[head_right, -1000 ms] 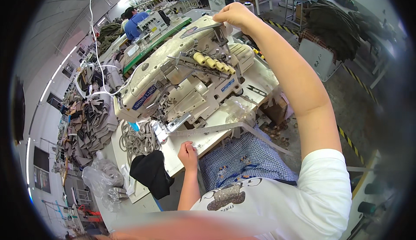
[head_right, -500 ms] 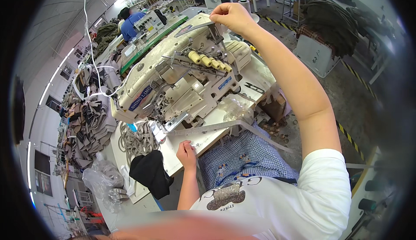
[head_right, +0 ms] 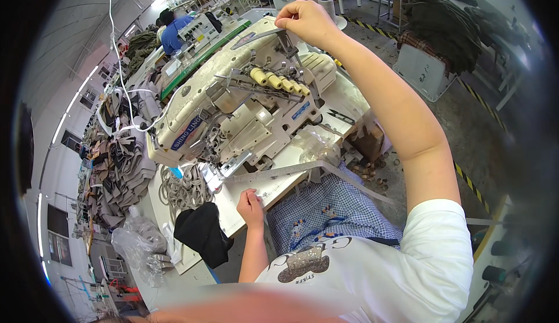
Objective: Threading an industrial overlock sewing machine using tweezers and performing basic setup.
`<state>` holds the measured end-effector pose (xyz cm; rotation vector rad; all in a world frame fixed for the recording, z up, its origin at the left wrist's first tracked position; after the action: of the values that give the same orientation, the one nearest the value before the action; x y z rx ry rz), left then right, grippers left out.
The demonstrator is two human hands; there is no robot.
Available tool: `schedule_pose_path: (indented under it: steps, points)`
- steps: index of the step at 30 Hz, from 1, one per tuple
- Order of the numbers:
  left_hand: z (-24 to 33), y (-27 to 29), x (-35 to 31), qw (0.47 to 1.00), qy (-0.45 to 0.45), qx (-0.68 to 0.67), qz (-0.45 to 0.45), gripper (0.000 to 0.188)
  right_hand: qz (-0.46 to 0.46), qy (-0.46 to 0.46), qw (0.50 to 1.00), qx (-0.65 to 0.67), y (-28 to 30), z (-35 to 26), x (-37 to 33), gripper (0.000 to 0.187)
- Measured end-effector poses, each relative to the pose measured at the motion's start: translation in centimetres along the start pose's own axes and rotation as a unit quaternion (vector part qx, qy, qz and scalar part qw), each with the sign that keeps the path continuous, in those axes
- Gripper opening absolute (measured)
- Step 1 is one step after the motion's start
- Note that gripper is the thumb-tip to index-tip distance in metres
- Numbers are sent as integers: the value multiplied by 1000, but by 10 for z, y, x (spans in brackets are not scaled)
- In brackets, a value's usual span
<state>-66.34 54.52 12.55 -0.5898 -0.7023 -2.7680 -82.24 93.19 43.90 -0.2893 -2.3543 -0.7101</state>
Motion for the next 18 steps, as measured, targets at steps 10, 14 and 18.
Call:
schedule_pose_path:
  steps: [10, 14, 18]
  points:
    - [-2, -1, -1, 1000, 15, -4, -4, 24, -17, -35, 999, 2, -2, 3, -1, 19]
    - [-1, 0, 0, 1000, 7, 2, -2, 23, -21, -47, 998, 44, -3, 7, -1, 20]
    - [-1, -1, -1, 1000, 7, 1, -3, 22, -31, -61, 997, 38, -3, 12, -2, 21]
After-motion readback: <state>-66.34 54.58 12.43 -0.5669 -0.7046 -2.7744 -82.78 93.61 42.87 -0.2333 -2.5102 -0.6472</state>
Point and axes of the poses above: each hand's wrist, its own x-axis towards the middle knuckle, its own y-axis out of the back of the hand, z = x × y, the point moved 9 cm from there along x, towards the middle knuckle, and after that the axes turned 3 degrees about -x, right-handed, at the moved point
